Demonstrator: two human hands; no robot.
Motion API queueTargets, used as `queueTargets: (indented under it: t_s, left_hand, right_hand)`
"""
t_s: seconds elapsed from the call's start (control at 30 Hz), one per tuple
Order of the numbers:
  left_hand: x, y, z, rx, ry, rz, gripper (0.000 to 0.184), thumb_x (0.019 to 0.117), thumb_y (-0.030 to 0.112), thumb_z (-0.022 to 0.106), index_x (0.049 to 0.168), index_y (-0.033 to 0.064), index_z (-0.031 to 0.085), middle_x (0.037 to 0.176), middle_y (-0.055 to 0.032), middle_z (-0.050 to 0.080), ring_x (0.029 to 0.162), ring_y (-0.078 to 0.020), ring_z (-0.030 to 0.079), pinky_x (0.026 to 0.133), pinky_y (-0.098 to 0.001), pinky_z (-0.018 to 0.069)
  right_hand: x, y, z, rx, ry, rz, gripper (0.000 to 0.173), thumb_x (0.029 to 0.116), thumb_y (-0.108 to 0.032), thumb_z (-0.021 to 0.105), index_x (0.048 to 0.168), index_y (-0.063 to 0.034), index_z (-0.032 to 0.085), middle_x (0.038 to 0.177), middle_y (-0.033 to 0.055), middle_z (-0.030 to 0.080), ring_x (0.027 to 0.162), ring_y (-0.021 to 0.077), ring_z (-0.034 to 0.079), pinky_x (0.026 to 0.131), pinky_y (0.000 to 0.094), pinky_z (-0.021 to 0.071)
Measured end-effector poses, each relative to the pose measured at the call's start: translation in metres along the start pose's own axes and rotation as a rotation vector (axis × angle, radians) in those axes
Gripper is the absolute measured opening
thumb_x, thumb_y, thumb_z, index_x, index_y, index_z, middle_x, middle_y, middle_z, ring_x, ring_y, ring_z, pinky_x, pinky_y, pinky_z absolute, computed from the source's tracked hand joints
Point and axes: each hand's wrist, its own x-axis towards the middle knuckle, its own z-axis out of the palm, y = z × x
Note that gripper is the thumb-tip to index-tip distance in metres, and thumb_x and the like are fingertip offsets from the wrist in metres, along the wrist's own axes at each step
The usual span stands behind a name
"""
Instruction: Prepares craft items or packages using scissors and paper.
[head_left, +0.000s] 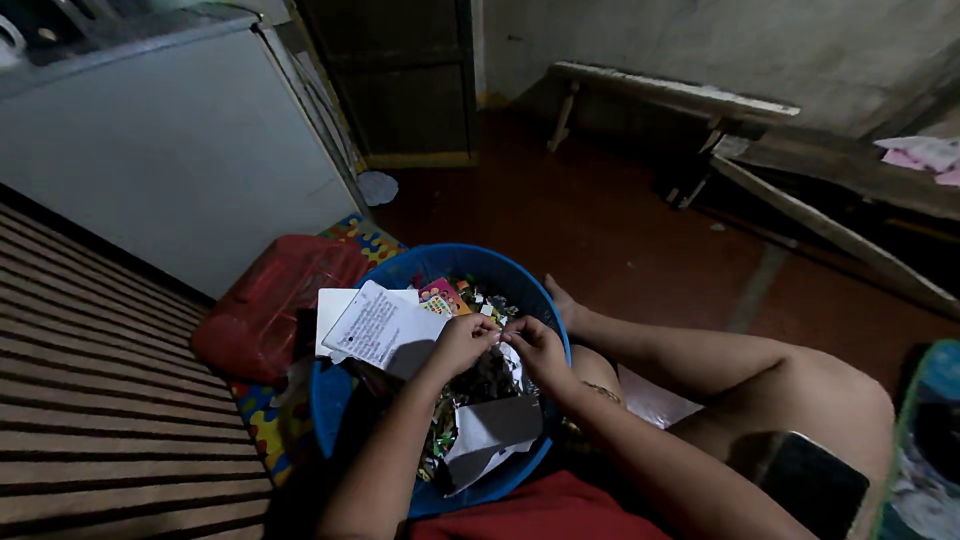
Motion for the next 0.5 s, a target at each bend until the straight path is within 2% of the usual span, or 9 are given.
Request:
queueTargets:
  t_s: [0.13,0.23,0.27,0.3,0.33,0.37,0.4,0.5]
  left_hand:
    - [0.006,-0.010,-0.008,-0.044,0.063,-0.056,0.023,0.1023,0.014,0.061,0.117,-0.0045,0.065,0.103,-0.0123,0.070,0.087,-0.0137,0.068,0.085,-0.0321,0.0573]
    - [0.007,-0.021,-0.024,0.020,-0.035,-0.088,0.026,0.1016,0.016,0.063,0.119,-0.0030,0.066,0.106,-0.0125,0.069,0.088,-0.0139,0.067,0.085,-0.0333,0.0564]
    - [0.007,-0.022,-0.026,0.083,-0.096,-0.086,0.028,0.1007,0.019,0.066,0.121,-0.0010,0.067,0.110,-0.0129,0.070,0.091,-0.0154,0.067,0.087,-0.0351,0.0557]
    - [0.006,-0.022,-0.025,0.164,-0.149,-0.083,0.031,0.0991,0.022,0.069,0.123,0.0020,0.069,0.117,-0.0133,0.070,0.099,-0.0184,0.068,0.092,-0.0383,0.0547]
    - [0.006,-0.020,-0.023,0.240,-0.184,-0.086,0.035,0.0973,0.024,0.072,0.125,0.0039,0.070,0.124,-0.0145,0.068,0.111,-0.0229,0.067,0.100,-0.0428,0.0523]
    - [0.007,-0.019,-0.021,0.303,-0.189,-0.086,0.036,0.0965,0.024,0.073,0.126,0.0042,0.070,0.129,-0.0165,0.066,0.118,-0.0267,0.064,0.105,-0.0458,0.0495]
    - [0.008,-0.020,-0.019,0.346,-0.166,-0.076,0.034,0.0973,0.024,0.071,0.124,0.0030,0.071,0.131,-0.0189,0.064,0.123,-0.0297,0.061,0.108,-0.0475,0.0465]
    - [0.010,-0.025,-0.023,0.364,0.001,-0.069,0.037,0.1043,0.029,0.060,0.111,-0.0041,0.074,0.129,-0.0217,0.065,0.129,-0.0329,0.057,0.113,-0.0484,0.0408]
  right_hand:
    - [-0.003,-0.001,-0.002,0.031,0.079,-0.087,0.008,0.0956,-0.004,0.062,0.098,0.0016,0.067,0.091,0.0032,0.065,0.079,0.0030,0.061,0.075,0.0205,0.0535]
    - [0.000,-0.004,-0.005,0.002,0.027,0.034,0.011,0.0969,-0.006,0.063,0.104,0.0007,0.066,0.094,0.0039,0.066,0.080,0.0041,0.061,0.075,0.0214,0.0527]
    - [0.001,-0.005,-0.004,-0.043,-0.004,0.077,0.017,0.0965,-0.008,0.065,0.111,0.0012,0.066,0.101,0.0074,0.067,0.086,0.0073,0.063,0.078,0.0237,0.0538]
    - [0.002,-0.005,-0.004,-0.095,-0.047,0.097,0.029,0.0955,-0.011,0.068,0.121,0.0021,0.064,0.115,0.0134,0.066,0.099,0.0136,0.065,0.087,0.0282,0.0555]
    - [0.004,-0.003,-0.004,-0.146,-0.080,0.088,0.039,0.0939,-0.014,0.070,0.129,0.0023,0.062,0.125,0.0182,0.063,0.111,0.0202,0.063,0.094,0.0327,0.0540]
    - [0.005,-0.001,-0.004,-0.185,-0.093,0.072,0.045,0.0930,-0.019,0.072,0.131,0.0016,0.061,0.129,0.0203,0.060,0.115,0.0241,0.061,0.097,0.0352,0.0527]
    - [0.005,0.000,-0.003,-0.205,-0.090,0.059,0.043,0.0935,-0.022,0.072,0.129,0.0009,0.064,0.128,0.0203,0.061,0.115,0.0250,0.061,0.097,0.0360,0.0525]
    - [0.002,-0.003,-0.004,-0.202,-0.051,0.106,0.027,0.0985,-0.026,0.065,0.101,0.0002,0.072,0.106,0.0132,0.065,0.100,0.0187,0.062,0.088,0.0347,0.0518]
